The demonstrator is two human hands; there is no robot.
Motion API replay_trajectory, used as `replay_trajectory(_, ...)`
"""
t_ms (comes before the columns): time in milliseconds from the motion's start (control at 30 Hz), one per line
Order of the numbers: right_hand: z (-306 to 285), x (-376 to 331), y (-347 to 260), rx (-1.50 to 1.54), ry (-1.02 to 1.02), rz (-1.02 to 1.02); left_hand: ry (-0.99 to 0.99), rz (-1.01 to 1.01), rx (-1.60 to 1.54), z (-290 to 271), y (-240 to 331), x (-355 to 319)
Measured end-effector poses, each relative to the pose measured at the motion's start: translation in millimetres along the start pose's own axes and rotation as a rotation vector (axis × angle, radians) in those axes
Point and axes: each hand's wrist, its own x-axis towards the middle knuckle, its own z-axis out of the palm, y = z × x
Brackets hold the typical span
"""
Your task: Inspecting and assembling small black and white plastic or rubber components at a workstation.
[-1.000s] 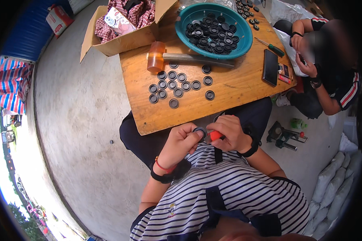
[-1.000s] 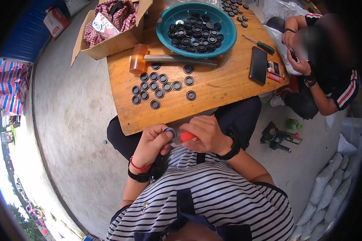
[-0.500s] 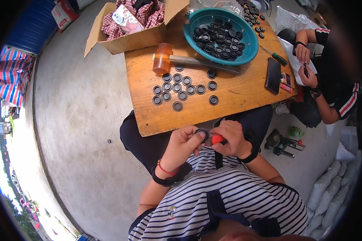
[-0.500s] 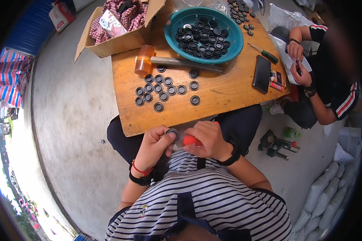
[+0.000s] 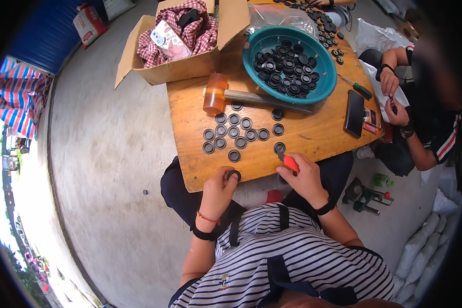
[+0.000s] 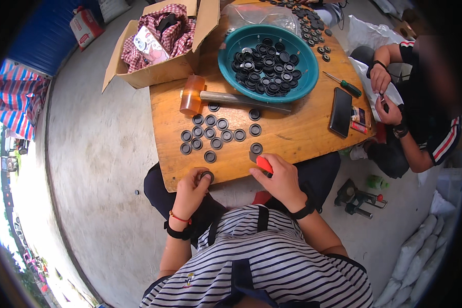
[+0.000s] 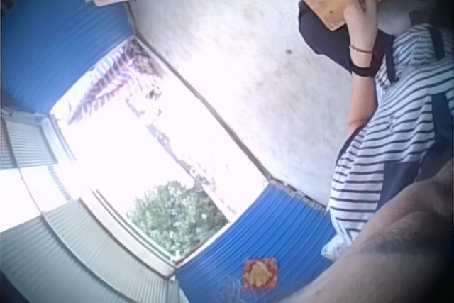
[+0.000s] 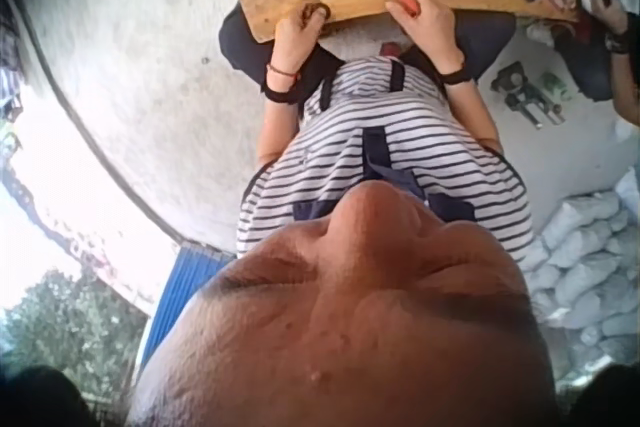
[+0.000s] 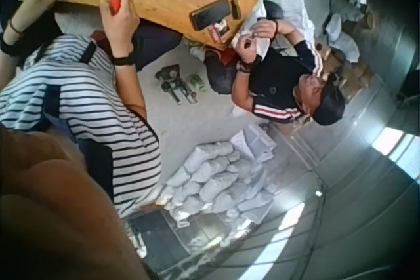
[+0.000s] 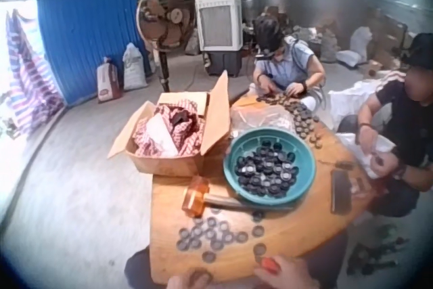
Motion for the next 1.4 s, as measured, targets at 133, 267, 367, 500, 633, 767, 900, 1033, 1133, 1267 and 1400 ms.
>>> replay_trajectory(133, 8.9, 16.7, 13.7, -0.14, 0.006, 0.022, 0.202, 0.06, 0.202, -8.3, -19.9, 21.4)
replay_trajectory(267, 19.3, 32.8, 22.0, -0.191, -0.07, 0.064, 0.432, 0.26, 0.486, -6.8, -7.3, 38.6)
replay_trajectory(367, 25.0, 40.5, 18.4, -0.11, -0.069, 0.056, 0.323, 0.361, 0.507, -3.6, 18.8, 56.9)
replay_trajectory(500, 20.5, 40.6, 13.6, -0.033, 0.009, 0.045, 0.147, 0.5, 0.564, 11.6, 46.1, 101.0)
replay_trajectory(633, 10.1, 30.3, 17.3, 0.003, 0.074, 0.008, 0.133, 0.625, 0.798, 26.8, 44.9, 137.0)
replay_trajectory(767, 3.1, 18.3, 24.4, 0.052, 0.072, 0.014, 0.036, 0.641, 0.988, 27.7, 46.5, 142.5)
replay_trajectory(900, -2.6, 12.1, 19.0, 0.1, 0.084, 0.002, 0.054, 0.679, 0.964, 25.3, 48.9, 144.1)
replay_trajectory(1033, -8.7, 9.0, 7.1, 0.143, 0.091, -0.022, 0.081, 0.666, 0.849, 21.0, 44.0, 137.6)
replay_trajectory(1133, -14.9, -1.0, -0.1, 0.233, 0.064, -0.014, 0.091, 0.541, 0.418, 21.4, 55.6, 102.7)
replay_trajectory(1267, -19.7, -10.7, -0.9, 0.382, 0.043, -0.174, -0.107, 0.063, -0.544, 24.5, 64.3, 41.7)
replay_trajectory(1400, -25.5, -7.1, -16.4, 0.247, -0.015, -0.324, -0.157, -0.131, -0.942, 23.1, 67.3, 1.7)
